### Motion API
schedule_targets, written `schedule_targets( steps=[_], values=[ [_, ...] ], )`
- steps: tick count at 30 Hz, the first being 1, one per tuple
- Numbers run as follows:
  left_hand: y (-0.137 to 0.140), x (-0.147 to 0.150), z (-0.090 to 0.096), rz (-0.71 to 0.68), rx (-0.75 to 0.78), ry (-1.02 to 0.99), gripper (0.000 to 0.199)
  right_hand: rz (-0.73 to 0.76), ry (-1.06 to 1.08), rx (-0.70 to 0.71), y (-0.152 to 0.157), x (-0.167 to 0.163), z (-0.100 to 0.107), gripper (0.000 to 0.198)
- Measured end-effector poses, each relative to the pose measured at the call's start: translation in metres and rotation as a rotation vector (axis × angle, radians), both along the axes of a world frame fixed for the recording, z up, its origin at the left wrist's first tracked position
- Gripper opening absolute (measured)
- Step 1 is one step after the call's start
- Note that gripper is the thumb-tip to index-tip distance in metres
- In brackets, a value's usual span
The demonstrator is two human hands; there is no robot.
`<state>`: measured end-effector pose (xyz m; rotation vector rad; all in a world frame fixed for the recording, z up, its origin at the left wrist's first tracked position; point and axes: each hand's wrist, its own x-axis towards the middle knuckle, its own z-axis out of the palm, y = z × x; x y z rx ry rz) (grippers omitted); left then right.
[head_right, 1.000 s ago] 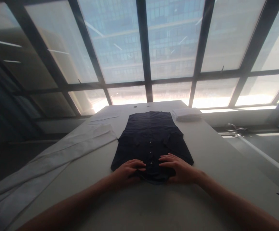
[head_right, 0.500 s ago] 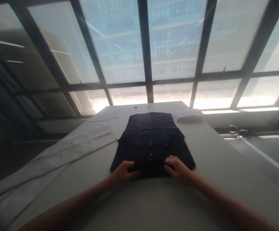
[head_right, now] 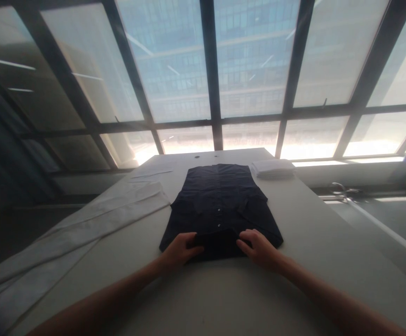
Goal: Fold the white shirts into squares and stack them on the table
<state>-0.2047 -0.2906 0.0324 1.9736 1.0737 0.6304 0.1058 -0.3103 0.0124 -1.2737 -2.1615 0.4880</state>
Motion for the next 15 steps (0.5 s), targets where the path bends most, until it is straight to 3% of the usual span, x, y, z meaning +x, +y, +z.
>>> schedule_targets(
  steps=[6, 11, 15],
  values=[
    [-0.002, 0.006, -0.003, 0.068, 0.148, 0.120, 0.031, -0.084, -0.121, 0.018, 0.000, -0.003, 0.002, 0.039],
    [0.004, 0.005, -0.012, 0.181, 0.377, 0.274, 0.068, -0.142, -0.167, -0.002, -0.005, -0.007, 0.012, 0.029],
    [0.005, 0.004, -0.012, 0.127, 0.407, 0.306, 0.054, -0.148, -0.199, -0.015, -0.004, -0.006, 0.011, 0.027]
  ],
)
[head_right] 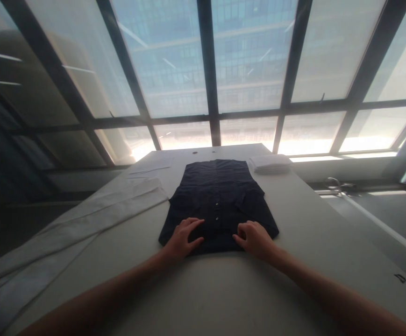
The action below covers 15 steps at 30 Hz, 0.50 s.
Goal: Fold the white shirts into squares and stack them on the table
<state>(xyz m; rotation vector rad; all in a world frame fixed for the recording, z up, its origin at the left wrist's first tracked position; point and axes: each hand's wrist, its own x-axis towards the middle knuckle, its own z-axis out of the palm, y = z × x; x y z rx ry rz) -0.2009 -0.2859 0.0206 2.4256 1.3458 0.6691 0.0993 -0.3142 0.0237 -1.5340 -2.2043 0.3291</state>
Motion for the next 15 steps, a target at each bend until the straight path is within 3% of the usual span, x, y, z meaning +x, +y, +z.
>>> schedule_targets(
  steps=[3, 6, 9, 12, 15],
  values=[
    [-0.007, 0.003, 0.008, -0.161, 0.089, 0.011, 0.044, -0.017, 0.027, 0.039, 0.002, 0.000, -0.003, 0.032],
    [-0.015, 0.008, 0.015, -0.369, 0.128, 0.139, 0.050, -0.011, 0.146, 0.179, -0.001, -0.004, 0.000, 0.031],
    [-0.018, 0.010, 0.014, -0.467, 0.077, 0.261, 0.060, 0.164, 0.162, 0.279, -0.009, -0.013, 0.007, 0.038],
    [-0.017, 0.009, 0.010, -0.473, 0.031, 0.303, 0.067, 0.422, 0.011, 0.202, -0.017, -0.022, 0.009, 0.053],
    [-0.016, 0.008, 0.009, -0.466, 0.016, 0.301, 0.071, 0.516, -0.118, 0.038, -0.021, -0.025, 0.006, 0.067]
  ],
)
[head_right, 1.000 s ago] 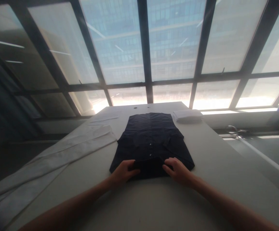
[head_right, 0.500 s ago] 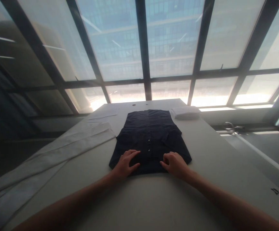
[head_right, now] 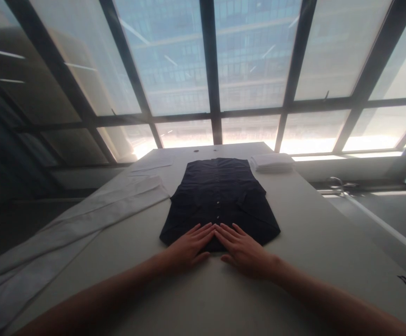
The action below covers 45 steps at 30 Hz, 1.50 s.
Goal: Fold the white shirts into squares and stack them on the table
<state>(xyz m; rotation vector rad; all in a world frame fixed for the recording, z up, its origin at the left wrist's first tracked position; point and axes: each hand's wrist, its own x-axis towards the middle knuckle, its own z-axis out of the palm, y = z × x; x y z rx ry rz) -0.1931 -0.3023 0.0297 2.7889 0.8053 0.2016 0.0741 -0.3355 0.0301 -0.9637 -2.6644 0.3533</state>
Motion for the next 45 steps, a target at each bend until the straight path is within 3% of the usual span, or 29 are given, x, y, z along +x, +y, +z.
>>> schedule_targets(
  steps=[4, 16, 30, 36, 40, 45],
  values=[
    [-0.002, -0.002, 0.004, 0.003, -0.016, 0.026, 0.075, -0.062, -0.064, -0.074, -0.001, 0.006, -0.004, 0.075],
    [-0.006, -0.020, 0.006, 0.065, 0.008, 0.122, 0.078, -0.107, -0.059, -0.046, -0.003, 0.031, -0.013, 0.072],
    [-0.006, -0.026, 0.001, 0.088, 0.030, 0.048, 0.074, -0.159, 0.058, -0.076, 0.000, 0.039, -0.016, 0.057],
    [-0.009, -0.022, 0.004, 0.091, 0.083, 0.029, 0.079, -0.214, 0.092, -0.016, 0.002, 0.035, -0.017, 0.053],
    [-0.012, -0.011, 0.009, 0.031, 0.175, 0.007, 0.081, -0.143, 0.111, 0.047, -0.002, 0.026, -0.012, 0.057],
    [-0.012, -0.006, 0.008, -0.020, 0.116, 0.023, 0.076, -0.009, 0.039, -0.059, -0.008, 0.016, -0.004, 0.067]
  ],
)
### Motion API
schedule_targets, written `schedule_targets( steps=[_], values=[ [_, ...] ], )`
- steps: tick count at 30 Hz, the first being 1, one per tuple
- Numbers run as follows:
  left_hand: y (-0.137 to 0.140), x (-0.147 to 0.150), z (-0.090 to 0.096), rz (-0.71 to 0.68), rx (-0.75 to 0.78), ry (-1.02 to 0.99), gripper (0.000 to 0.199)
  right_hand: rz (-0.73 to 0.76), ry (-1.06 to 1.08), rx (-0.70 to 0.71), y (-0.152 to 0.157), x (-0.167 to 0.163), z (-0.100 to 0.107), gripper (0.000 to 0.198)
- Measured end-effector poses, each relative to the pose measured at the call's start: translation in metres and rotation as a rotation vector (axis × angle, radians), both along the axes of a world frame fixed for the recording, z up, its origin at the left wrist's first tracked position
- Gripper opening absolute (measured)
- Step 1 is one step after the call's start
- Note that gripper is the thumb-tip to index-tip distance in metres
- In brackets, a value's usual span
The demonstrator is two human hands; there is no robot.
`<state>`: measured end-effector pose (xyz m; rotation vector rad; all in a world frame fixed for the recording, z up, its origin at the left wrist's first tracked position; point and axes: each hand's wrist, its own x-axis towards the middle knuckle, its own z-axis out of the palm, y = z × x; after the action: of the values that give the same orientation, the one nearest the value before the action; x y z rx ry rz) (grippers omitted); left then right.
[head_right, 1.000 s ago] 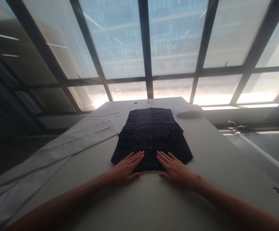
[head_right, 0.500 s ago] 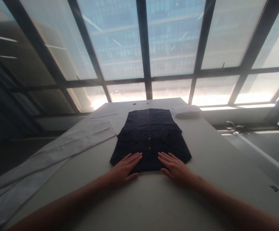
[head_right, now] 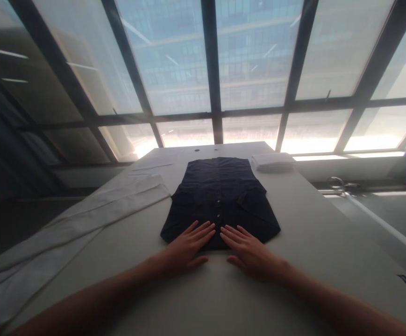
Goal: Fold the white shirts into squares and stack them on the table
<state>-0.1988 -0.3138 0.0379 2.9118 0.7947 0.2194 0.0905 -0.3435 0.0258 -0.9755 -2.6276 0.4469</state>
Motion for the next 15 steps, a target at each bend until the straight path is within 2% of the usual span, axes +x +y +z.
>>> schedule_targets(
  steps=[4, 11, 15],
  values=[
    [0.001, -0.002, -0.001, 0.027, -0.080, 0.028, 0.077, -0.029, -0.027, -0.042, -0.001, 0.002, 0.001, 0.068],
    [0.002, -0.009, -0.006, 0.090, -0.067, 0.048, 0.078, -0.150, -0.002, 0.046, 0.004, 0.013, -0.004, 0.052],
    [0.009, -0.011, -0.011, 0.142, -0.137, -0.008, 0.062, -0.255, 0.110, 0.101, 0.011, 0.019, -0.015, 0.044]
  ],
)
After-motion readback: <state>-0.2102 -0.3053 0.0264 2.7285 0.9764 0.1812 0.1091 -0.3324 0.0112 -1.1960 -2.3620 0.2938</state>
